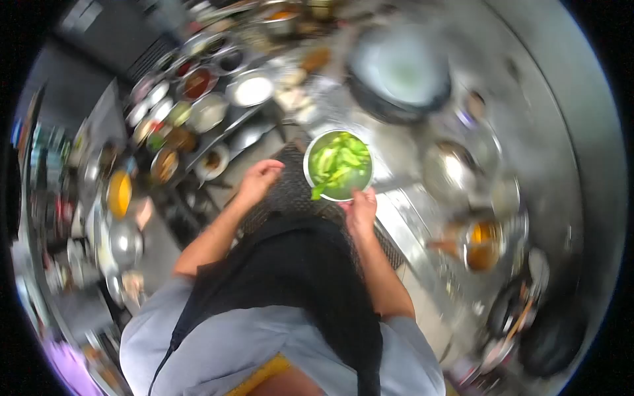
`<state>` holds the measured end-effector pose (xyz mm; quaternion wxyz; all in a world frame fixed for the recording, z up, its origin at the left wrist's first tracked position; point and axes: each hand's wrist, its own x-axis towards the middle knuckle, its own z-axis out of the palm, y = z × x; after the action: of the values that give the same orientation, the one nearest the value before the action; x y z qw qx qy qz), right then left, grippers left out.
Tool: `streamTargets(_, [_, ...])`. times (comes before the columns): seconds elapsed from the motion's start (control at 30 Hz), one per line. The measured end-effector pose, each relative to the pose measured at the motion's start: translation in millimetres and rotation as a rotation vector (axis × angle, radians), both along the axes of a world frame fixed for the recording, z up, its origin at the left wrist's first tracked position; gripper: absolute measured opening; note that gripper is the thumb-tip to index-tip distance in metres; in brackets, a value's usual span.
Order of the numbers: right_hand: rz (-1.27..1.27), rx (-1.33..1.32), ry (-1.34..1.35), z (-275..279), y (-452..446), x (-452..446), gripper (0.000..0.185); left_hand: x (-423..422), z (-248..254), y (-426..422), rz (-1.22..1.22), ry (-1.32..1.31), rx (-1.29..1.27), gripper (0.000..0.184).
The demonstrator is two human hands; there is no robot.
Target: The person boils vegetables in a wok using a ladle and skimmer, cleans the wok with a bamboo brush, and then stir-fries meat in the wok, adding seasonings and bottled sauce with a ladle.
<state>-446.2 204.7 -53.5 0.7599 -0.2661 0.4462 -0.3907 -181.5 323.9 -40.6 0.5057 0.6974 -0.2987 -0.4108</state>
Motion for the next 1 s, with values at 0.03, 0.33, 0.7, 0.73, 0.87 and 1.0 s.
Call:
streamTargets(0.03, [0.084,-0.038,0.014,-2.3,-0.1,29.7,0.017,8.1,5.4,30.9,0.063,0.003,-0.028,0.015])
streamTargets(0.33, [0.779,-0.038,-0.054,35.5,113.2,264.8,0.026,36.5,18.5,229.4,0.611,0.107,0.0,0.053])
streamTargets(0.7, [1.473,-0.13,0.014,3.9,322.8,410.0,0.013,47.2,48.2,366.1,1.344,0.663,-0.231,0.025])
streamTargets(0.73, [1.518,-0.14,0.036,0.9,338.8,415.7,0.011,49.0,56.1,379.6,1.403,0.668,-0.224,0.023])
streamTargets(0.87, [1.766,-0.111,0.086,-4.8,384.5,423.9,0.011,60.7,80.5,430.2,1.532,0.322,0.03,0.019])
streamTargets(1.0, [2.052,-0.076,0.156,-41.5,406.7,431.7,0.013,80.8,86.9,449.6,1.587,-0.025,-0.022,0.02])
